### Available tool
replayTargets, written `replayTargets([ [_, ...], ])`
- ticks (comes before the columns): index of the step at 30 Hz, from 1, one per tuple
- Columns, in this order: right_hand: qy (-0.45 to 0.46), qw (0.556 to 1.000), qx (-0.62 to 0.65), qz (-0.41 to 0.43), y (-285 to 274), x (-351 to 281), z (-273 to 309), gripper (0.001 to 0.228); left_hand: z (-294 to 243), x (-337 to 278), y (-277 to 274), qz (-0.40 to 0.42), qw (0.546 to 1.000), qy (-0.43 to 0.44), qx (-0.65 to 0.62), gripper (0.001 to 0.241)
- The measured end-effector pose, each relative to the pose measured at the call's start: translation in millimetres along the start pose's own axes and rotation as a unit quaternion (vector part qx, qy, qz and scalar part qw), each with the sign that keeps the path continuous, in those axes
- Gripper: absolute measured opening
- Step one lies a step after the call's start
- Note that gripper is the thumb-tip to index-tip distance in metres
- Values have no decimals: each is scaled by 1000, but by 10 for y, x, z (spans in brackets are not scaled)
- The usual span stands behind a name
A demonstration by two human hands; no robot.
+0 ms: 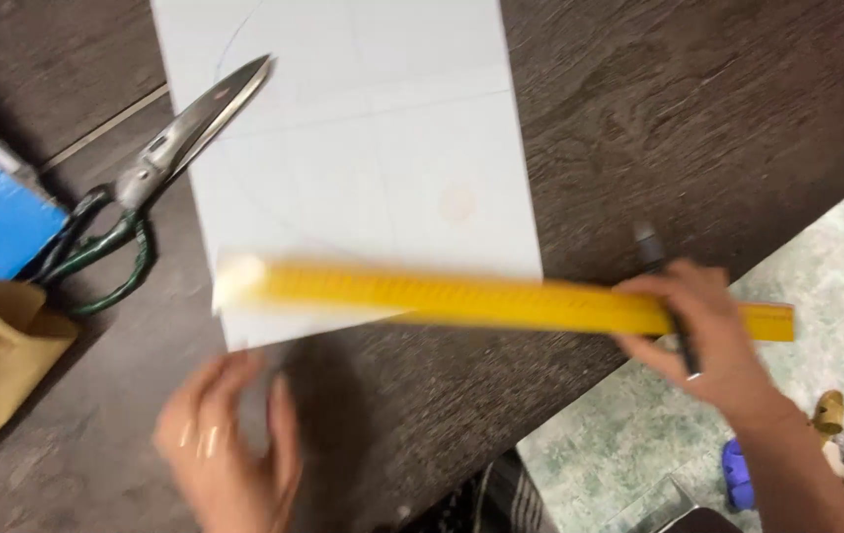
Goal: The person uses a yellow ruler and a black pen to draw straight lines and curves on a white sheet of paper. They then place a piece of brown paper over the drawing, align it, and continue drawing lines on the white paper.
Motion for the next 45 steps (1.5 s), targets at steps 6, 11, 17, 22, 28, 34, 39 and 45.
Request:
replayTargets([
  [6, -147, 988, -19, 50, 473, 169, 319, 50, -142, 6, 390, 107, 973, 206, 5, 44],
  [11, -178, 984, -3, 24, 504, 343, 567, 45, -89, 113, 647, 152, 956, 235, -91, 50],
  [17, -147, 985, -36, -79, 596, 191, 484, 44, -98, 176, 715, 140, 950, 274, -61, 43],
  [22, -91, 986, -26, -139, 589, 39, 319, 43, -159, 155, 744, 129, 949, 278, -69, 40],
  [28, -81, 983, -4, -165, 576, 49, 352, 36, -195, 162, 745, 117, 947, 290, -76, 34],
  [34, -80, 981, 2, -179, 588, 43, 363, 37, -177, 147, 734, 119, 944, 300, -72, 32],
  [39, -64, 984, -4, -164, 574, 55, 391, 35, -138, 108, 756, 131, 941, 304, -65, 34],
  [45, -66, 982, 3, -175, 586, 66, 363, 36, -115, 98, 751, 156, 936, 309, -70, 37],
])
Point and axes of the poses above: each hand's wrist, its own x-axis towards the middle knuckle, its own y-axis out of the palm, z = x × y, the point moved 3 cm from there along x, towards the middle knuckle, and after that the axes turned 2 degrees about -z, right-handed, at the moved point
